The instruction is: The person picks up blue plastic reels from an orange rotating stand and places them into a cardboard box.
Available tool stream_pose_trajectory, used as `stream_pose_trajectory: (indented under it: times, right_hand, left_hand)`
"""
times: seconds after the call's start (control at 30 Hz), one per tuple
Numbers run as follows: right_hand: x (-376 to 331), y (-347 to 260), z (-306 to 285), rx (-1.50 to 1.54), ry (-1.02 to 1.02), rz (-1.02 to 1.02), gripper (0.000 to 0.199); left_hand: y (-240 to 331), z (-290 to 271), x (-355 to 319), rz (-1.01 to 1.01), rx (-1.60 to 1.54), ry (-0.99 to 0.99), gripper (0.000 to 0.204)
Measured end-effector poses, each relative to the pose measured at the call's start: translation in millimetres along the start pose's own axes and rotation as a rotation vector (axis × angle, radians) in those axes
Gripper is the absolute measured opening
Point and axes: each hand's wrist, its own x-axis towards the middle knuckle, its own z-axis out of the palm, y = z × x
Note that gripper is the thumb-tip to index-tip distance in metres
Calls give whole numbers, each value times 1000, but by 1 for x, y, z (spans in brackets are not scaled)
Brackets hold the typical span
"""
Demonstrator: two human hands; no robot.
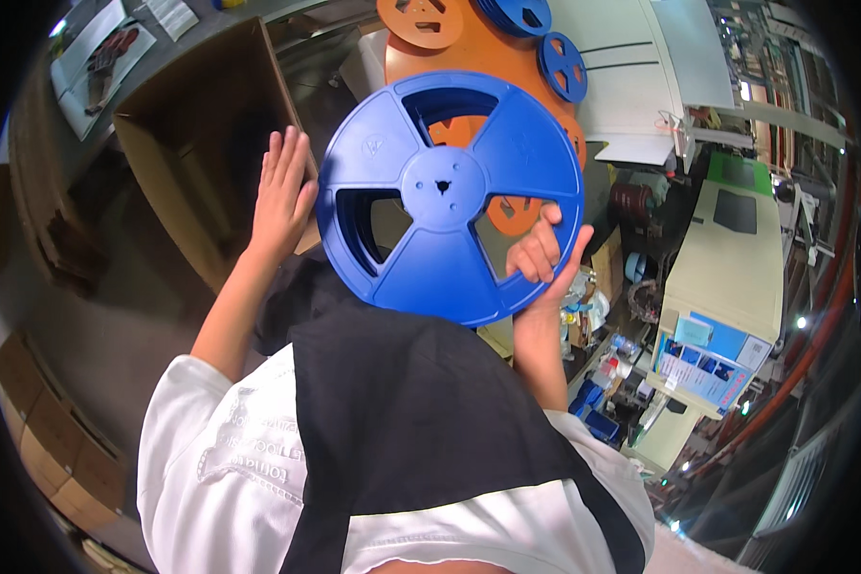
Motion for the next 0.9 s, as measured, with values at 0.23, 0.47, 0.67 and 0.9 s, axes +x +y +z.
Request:
stream_pose_trajectory:
  times: [0.23,0.47,0.67,0.9]
  right_hand:
    - [35,-11,14,42,74,-25,53]
    - [63,-1,49,-677,504,-127,64]
    - [52,-12,13,-805,580,-58,47]
    - [44,-6,-1,-944,722,-54,44]
  left_hand:
    - [48,-38,-8,475,41,-491,72]
    - [41,-46,-21,208,-249,-225,50]
    - [24,-62,-45,-671,-1549,-105,37]
    - [3,-58,-74,-726,-1765,-54,42]
